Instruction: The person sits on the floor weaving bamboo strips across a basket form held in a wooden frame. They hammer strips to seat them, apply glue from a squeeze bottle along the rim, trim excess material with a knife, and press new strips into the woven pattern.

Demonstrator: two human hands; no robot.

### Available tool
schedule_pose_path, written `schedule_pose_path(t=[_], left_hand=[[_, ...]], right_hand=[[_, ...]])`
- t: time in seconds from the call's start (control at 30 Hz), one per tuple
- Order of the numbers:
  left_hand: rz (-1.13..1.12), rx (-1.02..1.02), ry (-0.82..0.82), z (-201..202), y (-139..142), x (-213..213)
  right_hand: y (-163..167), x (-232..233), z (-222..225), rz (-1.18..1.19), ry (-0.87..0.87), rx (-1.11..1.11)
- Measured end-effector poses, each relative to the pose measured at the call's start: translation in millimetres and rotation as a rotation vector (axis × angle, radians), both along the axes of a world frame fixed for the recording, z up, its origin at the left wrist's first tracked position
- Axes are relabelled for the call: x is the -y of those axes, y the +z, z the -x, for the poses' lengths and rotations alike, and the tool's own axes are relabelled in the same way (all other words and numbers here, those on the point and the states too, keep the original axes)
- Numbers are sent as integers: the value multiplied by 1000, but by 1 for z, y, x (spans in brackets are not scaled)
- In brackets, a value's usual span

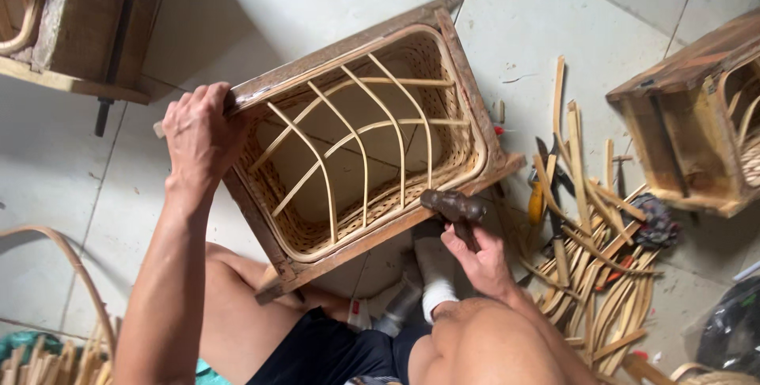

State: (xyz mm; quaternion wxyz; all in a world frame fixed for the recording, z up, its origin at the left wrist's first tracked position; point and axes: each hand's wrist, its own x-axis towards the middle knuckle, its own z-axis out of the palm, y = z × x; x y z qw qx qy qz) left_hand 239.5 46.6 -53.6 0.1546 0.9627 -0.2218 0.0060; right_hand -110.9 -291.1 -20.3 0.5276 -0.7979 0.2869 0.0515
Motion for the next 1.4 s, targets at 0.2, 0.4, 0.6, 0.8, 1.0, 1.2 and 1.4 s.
schedule_pose_path(t=[0.2,0.4,0.6,0.8,1.0,1.2,1.4], left_hand=[[-47,14,189,13,-9,-25],[-230,-239,348,31,5,-35],[-118,-450,383,107,44,-16],[122,-568,456,157,63,-8],[621,-897,665,150,44,-23],[1363,-922,638,159,13,-14],[1387,-837,660,171,-3,-9]], right_hand=[[-15,3,-59,77,37,121],[-24,41,-186,63,143,143],[-2,63,-264,129,198,250],[37,51,-222,409,170,217],[48,36,-174,149,96,139],[32,36,-182,249,179,119],[-1,47,-100,461,102,133]])
